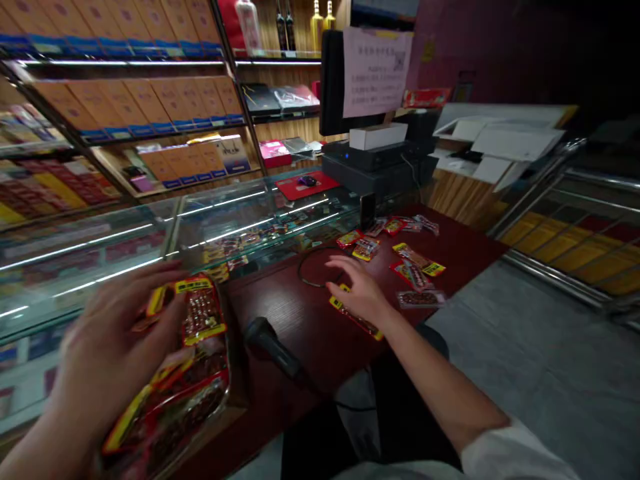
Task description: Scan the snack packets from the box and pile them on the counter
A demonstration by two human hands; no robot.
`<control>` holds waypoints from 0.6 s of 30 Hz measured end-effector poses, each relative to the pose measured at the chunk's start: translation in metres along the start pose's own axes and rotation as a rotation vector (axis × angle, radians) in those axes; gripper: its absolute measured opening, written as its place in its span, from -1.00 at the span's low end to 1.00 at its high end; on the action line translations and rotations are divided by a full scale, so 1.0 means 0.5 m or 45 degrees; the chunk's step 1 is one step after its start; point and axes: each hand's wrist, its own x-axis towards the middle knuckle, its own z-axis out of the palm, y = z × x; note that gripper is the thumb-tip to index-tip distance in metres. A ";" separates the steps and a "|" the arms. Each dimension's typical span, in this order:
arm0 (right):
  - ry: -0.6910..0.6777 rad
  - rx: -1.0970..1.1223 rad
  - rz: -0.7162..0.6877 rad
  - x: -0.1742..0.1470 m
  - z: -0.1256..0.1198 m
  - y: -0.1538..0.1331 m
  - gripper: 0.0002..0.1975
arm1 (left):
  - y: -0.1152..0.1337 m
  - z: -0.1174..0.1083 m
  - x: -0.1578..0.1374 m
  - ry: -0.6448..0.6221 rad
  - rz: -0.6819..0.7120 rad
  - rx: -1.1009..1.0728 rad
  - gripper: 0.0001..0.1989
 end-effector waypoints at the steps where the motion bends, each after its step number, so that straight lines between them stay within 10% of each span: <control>1: 0.018 -0.086 0.085 -0.021 -0.047 0.076 -0.46 | 0.065 0.025 0.016 0.016 0.135 -0.066 -0.64; 5: -0.002 -0.380 0.422 -0.069 -0.185 0.329 0.00 | 0.259 0.193 0.105 -0.457 0.614 -0.333 -0.58; 8: -0.055 -0.490 0.531 -0.082 -0.207 0.420 -0.13 | 0.332 0.370 0.183 -0.675 0.722 -0.336 -0.52; 13: -0.173 -0.506 0.418 -0.069 -0.166 0.434 -0.09 | 0.399 0.650 0.305 -0.791 0.517 -0.100 -0.14; 18: -0.071 -0.507 0.473 0.089 -0.237 0.487 -0.27 | 0.390 0.796 0.361 -0.929 0.211 0.084 0.37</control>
